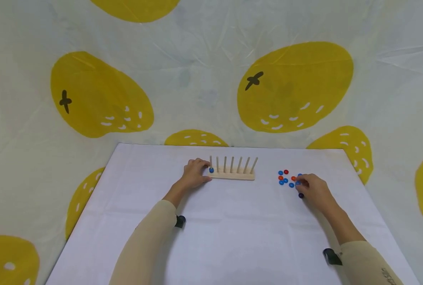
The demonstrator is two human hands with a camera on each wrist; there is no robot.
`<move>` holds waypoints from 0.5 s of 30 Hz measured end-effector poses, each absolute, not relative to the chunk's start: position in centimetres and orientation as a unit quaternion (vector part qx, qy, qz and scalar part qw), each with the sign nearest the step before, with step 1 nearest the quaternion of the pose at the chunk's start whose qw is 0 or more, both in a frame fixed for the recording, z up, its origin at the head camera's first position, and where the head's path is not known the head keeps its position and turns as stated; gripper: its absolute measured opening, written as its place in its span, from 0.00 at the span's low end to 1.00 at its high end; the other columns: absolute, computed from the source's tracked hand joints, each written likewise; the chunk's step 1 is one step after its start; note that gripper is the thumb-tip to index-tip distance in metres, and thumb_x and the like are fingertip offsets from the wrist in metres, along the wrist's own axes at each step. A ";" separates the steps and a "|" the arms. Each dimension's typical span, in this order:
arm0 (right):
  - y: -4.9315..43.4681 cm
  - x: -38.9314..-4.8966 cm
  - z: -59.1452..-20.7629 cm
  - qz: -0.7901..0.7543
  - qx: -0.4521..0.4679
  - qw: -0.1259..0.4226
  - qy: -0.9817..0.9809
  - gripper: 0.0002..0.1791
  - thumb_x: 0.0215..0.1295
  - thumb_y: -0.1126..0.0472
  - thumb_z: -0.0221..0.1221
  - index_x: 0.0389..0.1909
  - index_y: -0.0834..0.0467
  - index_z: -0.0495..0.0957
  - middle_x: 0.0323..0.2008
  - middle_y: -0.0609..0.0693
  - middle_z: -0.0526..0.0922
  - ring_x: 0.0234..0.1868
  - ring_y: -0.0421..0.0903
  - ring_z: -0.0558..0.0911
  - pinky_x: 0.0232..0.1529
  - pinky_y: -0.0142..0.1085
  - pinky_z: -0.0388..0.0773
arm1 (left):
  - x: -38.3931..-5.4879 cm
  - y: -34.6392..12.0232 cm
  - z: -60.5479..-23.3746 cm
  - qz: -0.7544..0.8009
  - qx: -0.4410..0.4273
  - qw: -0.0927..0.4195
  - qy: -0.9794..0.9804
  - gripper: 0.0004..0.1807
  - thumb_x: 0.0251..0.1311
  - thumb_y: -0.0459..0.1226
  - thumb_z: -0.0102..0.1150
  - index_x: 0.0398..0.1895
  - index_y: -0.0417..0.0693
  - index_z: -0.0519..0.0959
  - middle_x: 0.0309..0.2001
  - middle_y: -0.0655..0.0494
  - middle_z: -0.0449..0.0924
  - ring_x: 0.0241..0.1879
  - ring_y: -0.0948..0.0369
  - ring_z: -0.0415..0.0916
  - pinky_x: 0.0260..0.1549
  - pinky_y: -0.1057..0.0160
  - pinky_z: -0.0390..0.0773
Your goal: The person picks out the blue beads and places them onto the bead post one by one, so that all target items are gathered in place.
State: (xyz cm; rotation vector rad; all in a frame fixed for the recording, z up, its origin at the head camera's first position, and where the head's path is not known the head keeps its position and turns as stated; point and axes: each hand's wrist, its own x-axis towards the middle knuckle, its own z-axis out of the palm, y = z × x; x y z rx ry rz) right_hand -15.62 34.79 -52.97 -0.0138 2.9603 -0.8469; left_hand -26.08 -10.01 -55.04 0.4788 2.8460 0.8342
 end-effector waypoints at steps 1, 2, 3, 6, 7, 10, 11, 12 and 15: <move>34.8 -15.6 -52.9 -0.274 -0.002 0.032 0.961 0.20 0.72 0.61 0.63 0.60 0.66 0.78 0.51 0.65 0.80 0.48 0.57 0.79 0.53 0.55 0.82 | -26.1 -10.0 -55.0 0.277 0.159 0.068 0.945 0.31 0.58 0.47 0.76 0.64 0.54 0.79 0.64 0.52 0.76 0.66 0.49 0.65 0.65 0.44 0.63; 34.8 -15.6 -52.8 -0.274 0.001 0.034 0.961 0.20 0.72 0.60 0.63 0.60 0.66 0.78 0.51 0.64 0.79 0.48 0.57 0.79 0.53 0.54 0.83 | -26.1 -10.0 -55.0 0.278 0.160 0.068 0.945 0.31 0.58 0.47 0.76 0.65 0.54 0.79 0.64 0.51 0.76 0.66 0.49 0.65 0.65 0.43 0.63; 34.8 -15.7 -52.6 -0.274 0.004 0.037 0.961 0.20 0.72 0.60 0.63 0.60 0.65 0.78 0.50 0.64 0.79 0.48 0.57 0.78 0.52 0.54 0.83 | -26.1 -10.0 -54.9 0.279 0.160 0.068 0.944 0.31 0.57 0.47 0.76 0.64 0.54 0.79 0.64 0.51 0.76 0.66 0.49 0.65 0.65 0.43 0.63; 34.7 -15.8 -52.2 -0.271 0.004 0.035 0.962 0.19 0.72 0.60 0.63 0.59 0.65 0.77 0.50 0.64 0.79 0.48 0.57 0.78 0.52 0.54 0.83 | -26.0 -9.9 -54.8 0.281 0.160 0.068 0.944 0.31 0.58 0.46 0.76 0.65 0.54 0.79 0.64 0.51 0.76 0.66 0.49 0.65 0.65 0.43 0.63; 34.7 -15.8 -52.0 -0.270 0.001 0.032 0.962 0.19 0.72 0.60 0.63 0.59 0.64 0.77 0.50 0.63 0.78 0.48 0.57 0.77 0.52 0.55 0.83 | -26.0 -9.9 -54.7 0.282 0.159 0.069 0.944 0.31 0.58 0.46 0.76 0.65 0.54 0.79 0.64 0.51 0.76 0.66 0.49 0.65 0.65 0.43 0.63; 34.5 -16.0 -51.4 -0.266 -0.020 0.007 0.964 0.17 0.71 0.62 0.64 0.57 0.64 0.78 0.48 0.63 0.79 0.48 0.57 0.78 0.52 0.55 0.82 | -26.0 -9.9 -54.6 0.286 0.156 0.071 0.943 0.31 0.58 0.46 0.76 0.64 0.53 0.79 0.64 0.51 0.76 0.67 0.49 0.64 0.65 0.43 0.63; 34.5 -16.0 -51.2 -0.265 -0.028 -0.003 0.964 0.16 0.70 0.63 0.65 0.56 0.64 0.79 0.48 0.63 0.79 0.47 0.57 0.78 0.52 0.56 0.82 | -25.9 -9.9 -54.6 0.285 0.155 0.072 0.943 0.31 0.58 0.46 0.76 0.64 0.54 0.79 0.64 0.51 0.76 0.67 0.49 0.64 0.65 0.43 0.63; 34.4 -16.1 -51.0 -0.264 -0.036 -0.012 0.964 0.16 0.70 0.64 0.65 0.55 0.64 0.79 0.48 0.63 0.79 0.48 0.58 0.78 0.52 0.56 0.81 | -25.9 -9.9 -54.6 0.287 0.154 0.073 0.943 0.31 0.58 0.46 0.76 0.65 0.54 0.79 0.64 0.51 0.76 0.67 0.49 0.64 0.66 0.43 0.63; 33.9 -16.3 -50.1 -0.262 -0.049 -0.026 0.964 0.16 0.69 0.64 0.66 0.55 0.65 0.79 0.49 0.63 0.78 0.49 0.59 0.79 0.54 0.58 0.80 | -26.0 -10.0 -54.7 0.287 0.154 0.072 0.943 0.31 0.58 0.46 0.76 0.65 0.54 0.79 0.64 0.51 0.76 0.67 0.49 0.64 0.66 0.43 0.63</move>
